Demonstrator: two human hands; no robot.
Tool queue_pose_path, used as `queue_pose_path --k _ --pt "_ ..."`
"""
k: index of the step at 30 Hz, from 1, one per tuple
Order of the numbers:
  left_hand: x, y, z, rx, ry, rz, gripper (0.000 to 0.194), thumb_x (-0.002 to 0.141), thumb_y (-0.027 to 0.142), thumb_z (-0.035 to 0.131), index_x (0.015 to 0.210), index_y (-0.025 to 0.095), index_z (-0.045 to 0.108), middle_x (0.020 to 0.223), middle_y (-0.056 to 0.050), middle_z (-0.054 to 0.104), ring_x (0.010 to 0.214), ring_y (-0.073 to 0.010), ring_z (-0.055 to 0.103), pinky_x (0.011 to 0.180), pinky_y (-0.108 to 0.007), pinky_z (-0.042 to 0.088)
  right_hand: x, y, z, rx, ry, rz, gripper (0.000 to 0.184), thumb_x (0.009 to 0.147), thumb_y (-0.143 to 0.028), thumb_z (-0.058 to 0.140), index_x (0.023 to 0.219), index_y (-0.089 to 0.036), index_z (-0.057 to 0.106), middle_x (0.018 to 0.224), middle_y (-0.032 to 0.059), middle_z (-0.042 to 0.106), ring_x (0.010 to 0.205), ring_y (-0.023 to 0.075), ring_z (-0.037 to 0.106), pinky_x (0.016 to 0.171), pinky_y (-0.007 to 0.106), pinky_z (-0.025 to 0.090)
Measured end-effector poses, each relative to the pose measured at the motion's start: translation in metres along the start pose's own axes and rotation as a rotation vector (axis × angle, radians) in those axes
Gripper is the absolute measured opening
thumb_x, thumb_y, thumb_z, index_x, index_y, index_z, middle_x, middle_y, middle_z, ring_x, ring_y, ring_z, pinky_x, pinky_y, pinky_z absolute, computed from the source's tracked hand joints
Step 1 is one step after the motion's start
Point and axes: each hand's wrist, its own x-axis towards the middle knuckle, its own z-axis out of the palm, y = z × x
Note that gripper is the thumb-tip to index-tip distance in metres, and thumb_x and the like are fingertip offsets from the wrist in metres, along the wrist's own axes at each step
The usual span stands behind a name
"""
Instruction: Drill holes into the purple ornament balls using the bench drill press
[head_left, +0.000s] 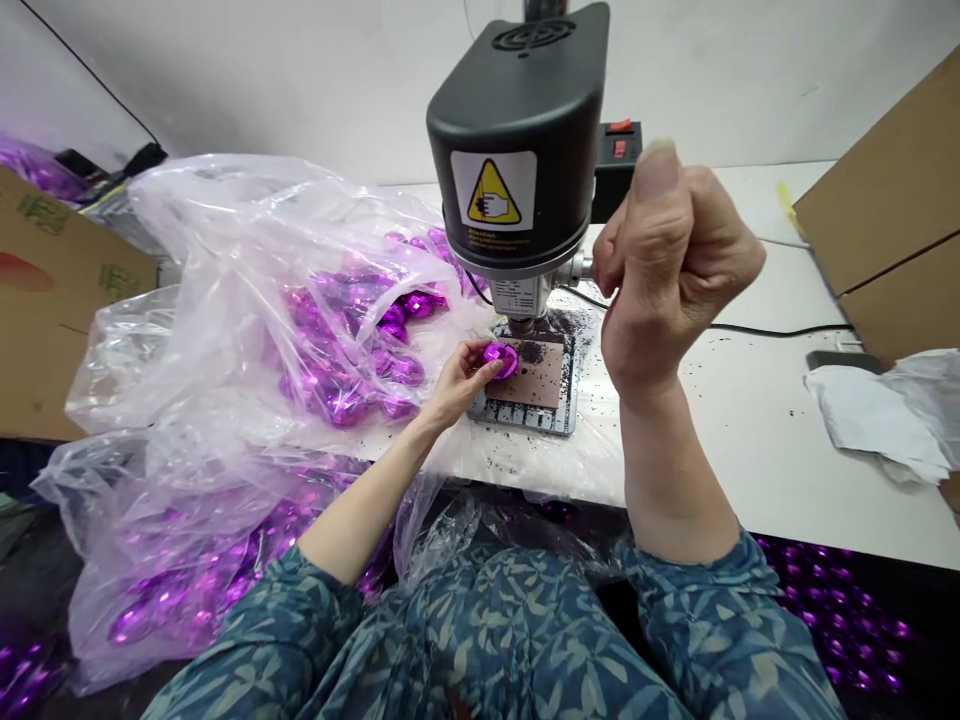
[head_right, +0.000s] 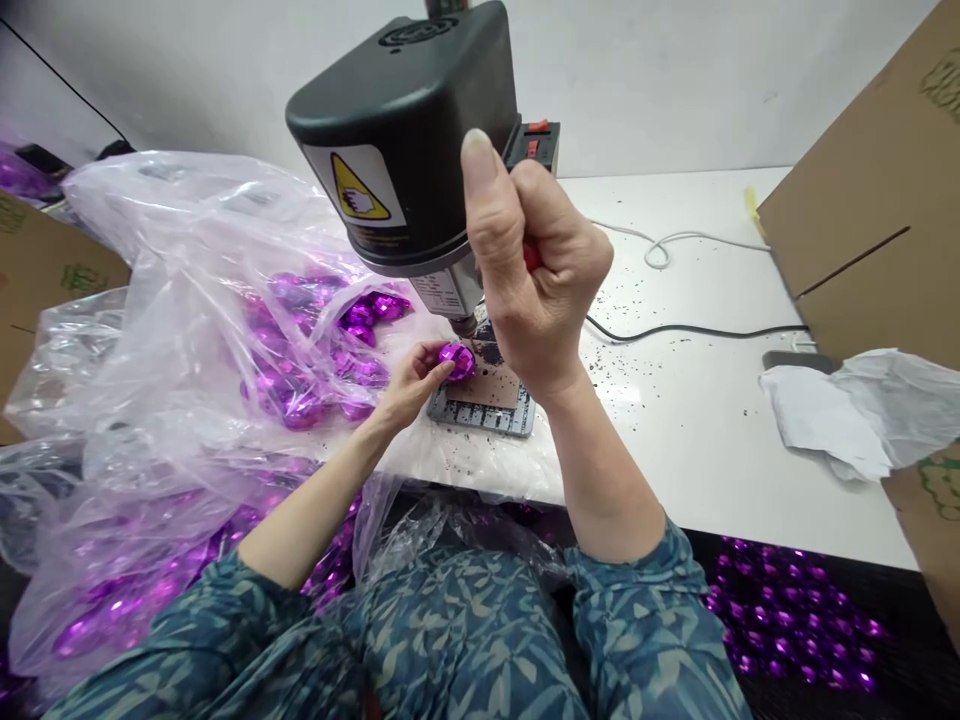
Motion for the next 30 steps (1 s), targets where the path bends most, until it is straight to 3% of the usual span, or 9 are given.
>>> queue_pose_path --k 6,13,17,25,30 --pt "0.005 -0.005 0.011 0.166 -0.004 0.098 0.061 0.08 0.053 0.091 0.124 0.019 0.066 0.114 -0.009 0.077 0.1 -0.0213 0.073 0.092 -0.035 0.06 -0.001 -0.002 0.0 -0.022 -0.006 0.066 0.048 0.097 -0.055 0.056 0.065 -0.018 0.055 0.057 -0.0076 0.027 0.045 -0.0026 0.038 0.049 0.019 0.027" --pt "0.007 -0.003 0.017 0.415 -0.014 0.236 0.053 0.08 0.035 0.091 0.126 0.019 0.069 0.117 -0.01 0.075 0.098 -0.0218 0.071 0.086 -0.034 0.059 -0.001 -0.002 0.001 -0.089 0.011 0.041 0.049 0.098 -0.056 0.054 0.066 -0.018 0.057 0.057 -0.0069 0.028 0.046 -0.0014 0.039 0.051 0.021 0.027" --pt "0.007 -0.004 0.024 0.495 -0.031 0.32 0.051 0.08 0.028 0.091 0.126 0.021 0.069 0.121 -0.009 0.075 0.111 -0.0254 0.071 0.098 -0.039 0.059 -0.002 -0.001 0.0 -0.098 0.012 0.026 0.05 0.098 -0.058 0.054 0.067 -0.019 0.057 0.056 -0.0069 0.029 0.045 -0.0008 0.038 0.05 0.022 0.027" --pt "0.003 -0.014 0.033 0.336 -0.021 0.281 0.056 0.081 0.028 0.092 0.128 0.021 0.064 0.125 -0.01 0.075 0.115 -0.0255 0.073 0.105 -0.043 0.059 -0.003 0.001 -0.001 -0.084 -0.012 -0.006 0.048 0.103 -0.047 0.055 0.064 -0.02 0.046 0.056 -0.0069 0.03 0.045 0.0007 0.036 0.048 0.023 0.025" --pt "0.001 -0.015 0.032 0.3 -0.013 0.286 0.056 0.081 0.033 0.093 0.127 0.022 0.063 0.127 -0.01 0.074 0.119 -0.0273 0.072 0.108 -0.045 0.058 -0.017 0.009 -0.003 0.015 0.04 -0.144 0.056 0.103 -0.034 0.06 0.058 -0.02 0.029 0.05 -0.0066 0.026 0.04 0.0037 0.03 0.043 0.031 0.019"
